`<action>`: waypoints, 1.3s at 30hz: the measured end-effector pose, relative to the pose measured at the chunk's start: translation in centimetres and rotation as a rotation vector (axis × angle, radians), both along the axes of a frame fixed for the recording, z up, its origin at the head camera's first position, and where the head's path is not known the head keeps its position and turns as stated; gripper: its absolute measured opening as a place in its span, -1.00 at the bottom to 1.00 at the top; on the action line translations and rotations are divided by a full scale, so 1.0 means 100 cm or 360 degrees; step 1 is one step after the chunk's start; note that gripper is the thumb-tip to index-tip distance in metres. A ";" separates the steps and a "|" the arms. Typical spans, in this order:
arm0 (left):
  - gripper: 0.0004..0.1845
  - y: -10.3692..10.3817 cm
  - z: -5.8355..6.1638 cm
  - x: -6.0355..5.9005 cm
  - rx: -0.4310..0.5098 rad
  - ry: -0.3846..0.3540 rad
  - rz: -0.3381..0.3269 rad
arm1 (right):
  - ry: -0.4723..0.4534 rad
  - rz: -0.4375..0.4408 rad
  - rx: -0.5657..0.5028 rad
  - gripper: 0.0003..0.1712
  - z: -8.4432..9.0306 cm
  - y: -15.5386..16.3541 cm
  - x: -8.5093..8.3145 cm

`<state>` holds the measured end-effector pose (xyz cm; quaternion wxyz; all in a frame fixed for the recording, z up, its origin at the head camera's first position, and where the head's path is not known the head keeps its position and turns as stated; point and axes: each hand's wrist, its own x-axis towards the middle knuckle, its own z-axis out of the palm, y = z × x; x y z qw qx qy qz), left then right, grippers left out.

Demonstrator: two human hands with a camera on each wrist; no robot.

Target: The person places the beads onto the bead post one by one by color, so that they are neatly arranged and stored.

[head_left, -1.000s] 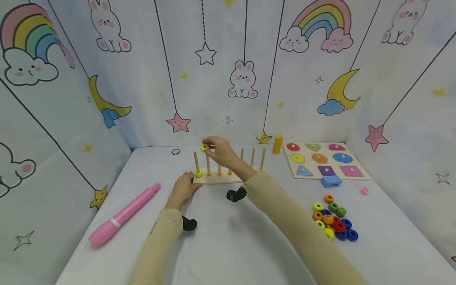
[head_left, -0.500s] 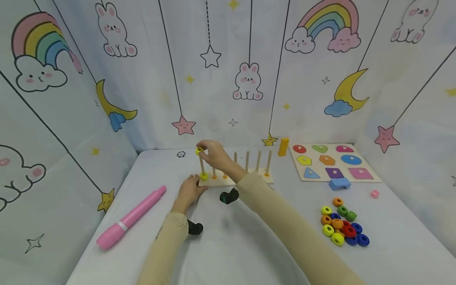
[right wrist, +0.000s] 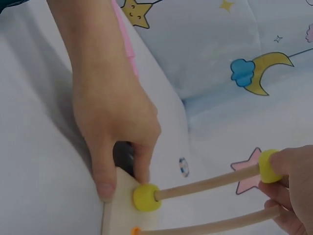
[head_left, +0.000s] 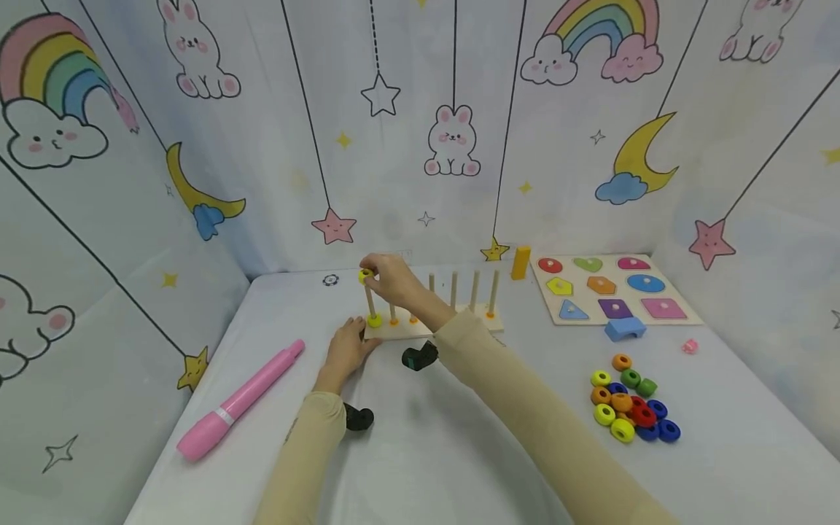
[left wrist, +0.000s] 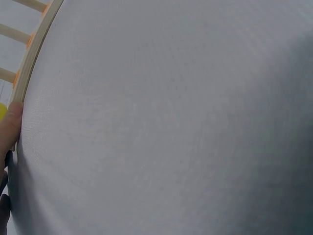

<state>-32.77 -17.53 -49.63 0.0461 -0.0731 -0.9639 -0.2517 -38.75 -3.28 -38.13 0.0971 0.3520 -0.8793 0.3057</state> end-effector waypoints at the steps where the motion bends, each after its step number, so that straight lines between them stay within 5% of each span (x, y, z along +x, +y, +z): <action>1: -0.30 0.001 0.000 -0.001 -0.0001 -0.0001 0.0000 | -0.0008 0.0002 0.0004 -0.72 0.000 0.001 0.000; 9: -0.28 0.001 -0.002 -0.004 0.0008 -0.0004 0.0007 | 0.0030 0.0014 0.0003 -0.65 -0.002 0.009 0.001; 16: -0.26 0.006 -0.001 -0.005 -0.0016 -0.0030 0.0011 | 0.0017 0.0102 -0.0318 -0.74 0.005 0.048 0.016; 27: -0.29 -0.002 0.001 -0.001 -0.0079 -0.0042 -0.0027 | 0.0022 0.0040 -0.0491 -0.81 -0.029 0.167 0.049; 39: -0.31 0.000 0.001 -0.002 -0.0057 -0.0043 -0.0053 | -0.0248 -0.0314 -0.0288 -0.78 -0.081 0.317 0.103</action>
